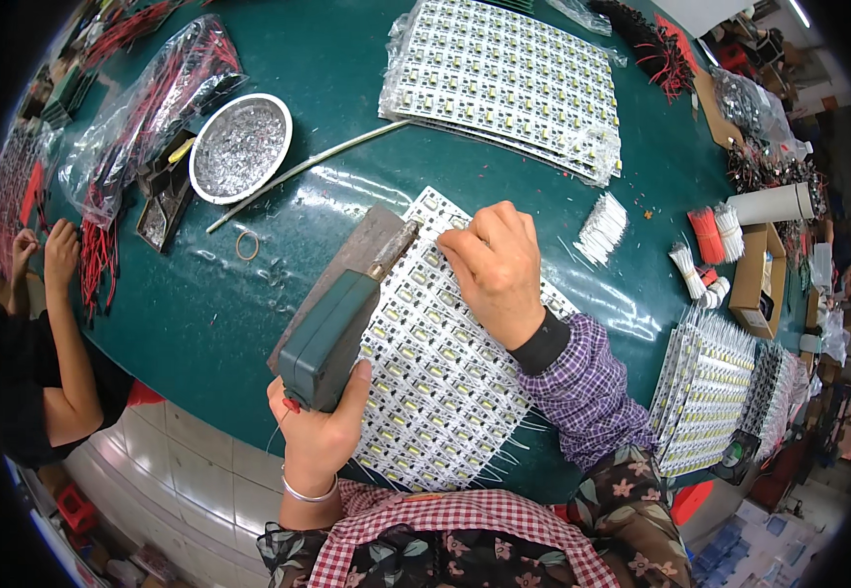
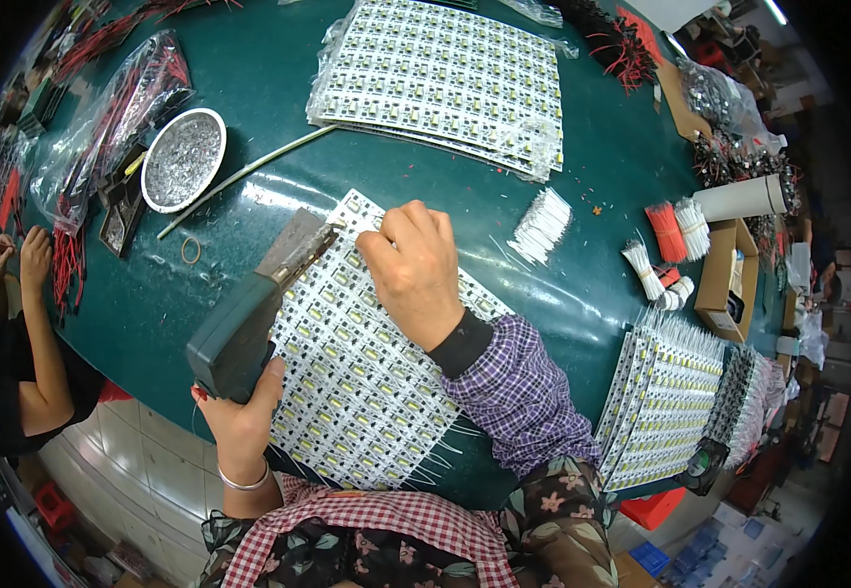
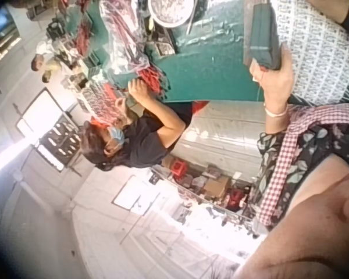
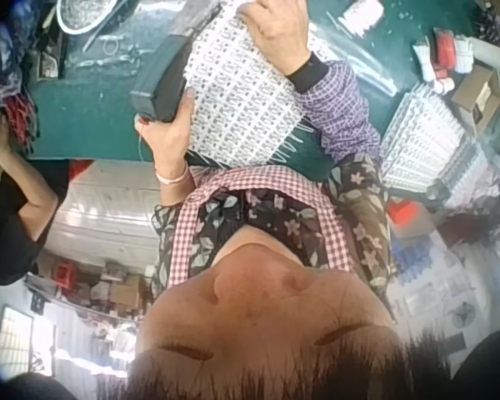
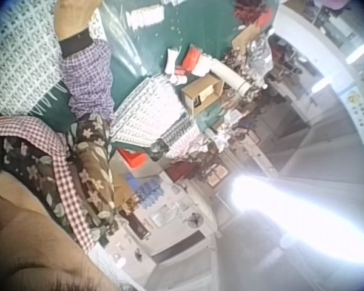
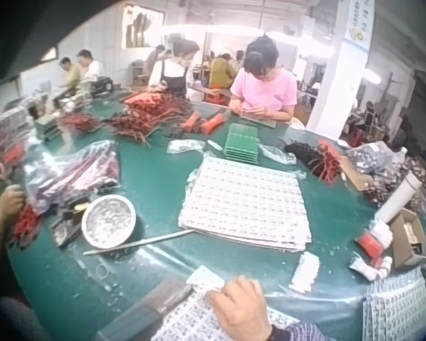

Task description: Applying glue and assembling components on LED light panels.

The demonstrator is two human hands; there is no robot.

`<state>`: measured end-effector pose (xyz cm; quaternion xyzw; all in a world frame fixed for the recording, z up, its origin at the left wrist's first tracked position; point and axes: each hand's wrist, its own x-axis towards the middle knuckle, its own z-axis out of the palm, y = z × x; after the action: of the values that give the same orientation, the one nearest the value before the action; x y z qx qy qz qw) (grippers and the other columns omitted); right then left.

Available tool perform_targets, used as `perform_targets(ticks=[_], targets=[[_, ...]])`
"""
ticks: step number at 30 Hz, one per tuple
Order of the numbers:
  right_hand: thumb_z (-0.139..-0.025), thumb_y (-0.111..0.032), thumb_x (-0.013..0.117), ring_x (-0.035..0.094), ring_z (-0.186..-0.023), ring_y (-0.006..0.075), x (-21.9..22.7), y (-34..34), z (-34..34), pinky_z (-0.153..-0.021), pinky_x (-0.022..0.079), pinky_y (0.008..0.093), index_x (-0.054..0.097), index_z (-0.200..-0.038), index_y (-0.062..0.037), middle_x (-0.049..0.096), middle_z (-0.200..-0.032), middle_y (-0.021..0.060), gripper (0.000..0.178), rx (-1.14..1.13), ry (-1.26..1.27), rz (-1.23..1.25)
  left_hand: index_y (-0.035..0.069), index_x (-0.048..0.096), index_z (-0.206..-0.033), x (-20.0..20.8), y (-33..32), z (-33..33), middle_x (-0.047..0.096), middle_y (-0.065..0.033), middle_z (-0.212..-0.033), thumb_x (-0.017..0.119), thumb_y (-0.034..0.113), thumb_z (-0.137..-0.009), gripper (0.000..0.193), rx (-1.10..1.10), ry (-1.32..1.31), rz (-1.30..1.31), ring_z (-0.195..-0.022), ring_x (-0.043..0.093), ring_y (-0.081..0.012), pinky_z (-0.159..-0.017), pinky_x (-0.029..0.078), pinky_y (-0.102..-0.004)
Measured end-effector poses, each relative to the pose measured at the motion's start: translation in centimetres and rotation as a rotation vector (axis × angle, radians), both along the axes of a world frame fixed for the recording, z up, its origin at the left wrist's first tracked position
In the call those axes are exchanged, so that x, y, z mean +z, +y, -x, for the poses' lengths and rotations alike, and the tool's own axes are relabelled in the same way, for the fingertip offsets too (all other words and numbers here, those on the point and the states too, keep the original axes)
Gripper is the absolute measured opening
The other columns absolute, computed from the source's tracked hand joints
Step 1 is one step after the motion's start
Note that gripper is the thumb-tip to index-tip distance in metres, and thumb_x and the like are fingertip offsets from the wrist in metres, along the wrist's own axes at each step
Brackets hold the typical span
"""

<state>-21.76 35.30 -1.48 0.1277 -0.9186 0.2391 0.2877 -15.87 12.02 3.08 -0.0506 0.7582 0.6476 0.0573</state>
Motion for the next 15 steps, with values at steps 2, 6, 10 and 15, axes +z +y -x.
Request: perform_targets(ticks=[2,6,10,15], targets=[[-0.072,-0.001,0.08,0.053,-0.079,0.0238,-0.05,-0.01,0.01,-0.072,0.039,0.038,0.069,-0.084,-0.009,0.05,-0.077,0.0029,0.018,0.006,0.001,-0.002,-0.005,0.07,-0.1,-0.15,-0.05,-0.03,0.074,-0.0088,-0.091,0.078,0.0,-0.082,0.02,-0.008,0.022,0.019,-0.076,0.067,-0.0128,-0.068,0.052,-0.027],[-0.071,-0.001,0.08,0.053,-0.079,0.0237,-0.04,-0.12,0.01,-0.072,0.04,0.0379,0.068,-0.084,-0.0089,0.051,-0.077,0.0029,0.019,0.007,0.003,0.0,-0.003,0.071,-0.097,-0.2,-0.01,0.21,0.074,-0.0085,-0.088,0.078,0.003,-0.082,0.018,-0.045,0.1,0.094,-0.072,0.067,-0.0148,-0.066,0.052,-0.029],[-0.071,-0.001,0.08,0.054,-0.079,0.0236,-0.05,-0.19,0.01,-0.072,0.04,0.038,0.068,-0.084,-0.0086,0.051,-0.077,0.0029,0.019,0.005,0.002,-0.007,-0.001,0.071,-0.095,-0.1,0.29,0.22,0.073,-0.0076,-0.084,0.078,0.005,-0.082,0.015,-0.037,0.096,0.086,-0.069,0.067,-0.0158,-0.065,0.051,-0.0303],[-0.075,0.001,0.073,0.053,-0.083,0.0239,-0.07,-0.31,-0.11,-0.076,0.041,0.0385,0.063,-0.081,-0.0061,0.049,-0.08,0.0046,0.014,0.009,-0.015,-0.005,-0.001,0.072,-0.093,0.04,0.25,0.33,0.072,-0.0077,-0.08,0.077,0.005,-0.082,0.014,-0.045,0.092,0.117,-0.066,0.066,-0.0165,-0.065,0.051,-0.0304]])
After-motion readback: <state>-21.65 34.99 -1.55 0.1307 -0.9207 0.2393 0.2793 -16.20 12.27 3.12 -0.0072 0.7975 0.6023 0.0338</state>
